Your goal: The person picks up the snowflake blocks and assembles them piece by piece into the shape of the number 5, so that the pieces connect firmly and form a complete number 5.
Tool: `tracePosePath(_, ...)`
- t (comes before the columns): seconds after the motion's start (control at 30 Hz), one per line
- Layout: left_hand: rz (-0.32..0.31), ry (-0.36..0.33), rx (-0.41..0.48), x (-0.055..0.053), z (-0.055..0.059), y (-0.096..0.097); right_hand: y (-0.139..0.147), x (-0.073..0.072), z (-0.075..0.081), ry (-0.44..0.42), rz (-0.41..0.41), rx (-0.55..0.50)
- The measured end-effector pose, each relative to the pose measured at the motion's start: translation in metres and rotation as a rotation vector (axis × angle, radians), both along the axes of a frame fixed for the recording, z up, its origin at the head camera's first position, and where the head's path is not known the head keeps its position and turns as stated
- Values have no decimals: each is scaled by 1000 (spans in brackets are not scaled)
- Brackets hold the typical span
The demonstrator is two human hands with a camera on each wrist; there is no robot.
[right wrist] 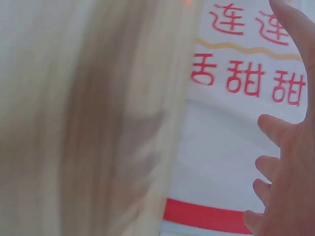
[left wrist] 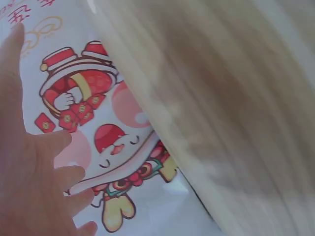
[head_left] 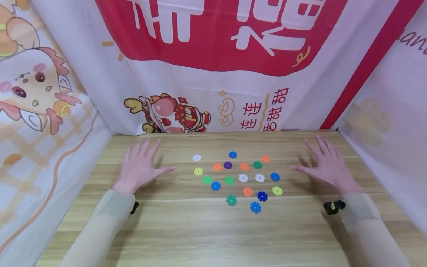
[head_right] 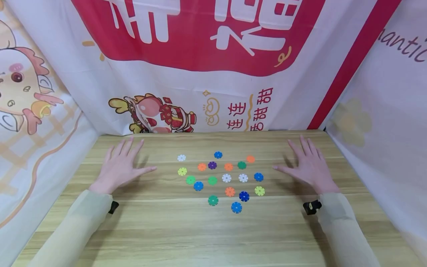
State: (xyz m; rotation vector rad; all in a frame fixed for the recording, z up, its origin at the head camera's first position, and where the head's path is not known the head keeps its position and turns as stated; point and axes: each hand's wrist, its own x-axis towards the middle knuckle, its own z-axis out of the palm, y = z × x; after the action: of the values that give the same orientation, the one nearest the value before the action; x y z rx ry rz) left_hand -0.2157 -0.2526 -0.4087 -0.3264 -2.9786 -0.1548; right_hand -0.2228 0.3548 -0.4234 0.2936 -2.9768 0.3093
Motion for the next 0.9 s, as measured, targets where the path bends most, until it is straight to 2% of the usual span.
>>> tracePosePath(0.13, -28, 39, 57, -8, 5, 9, -10, -1, 9, 1, 1, -50)
tracePosePath(0.27, -66, 35, 181, -15, 4, 24, -25, -4, 17, -17, 16, -86)
tracePosePath(0.43, -97, -55, 369, -19, -6, 50, -48, -12, 18, -57, 83, -163)
tracePosePath(0.6, -89, -153, 499, -22, -18, 70, -69, -23, 9, -135, 132, -239)
tracePosePath(0.77, -71, -264, 544, -27, -23, 84, -84, -34, -7, -199, 167, -313)
tracePosePath(0.9, -62, -325, 551, -31, -25, 92, -95, -43, -15, -249, 157, -342)
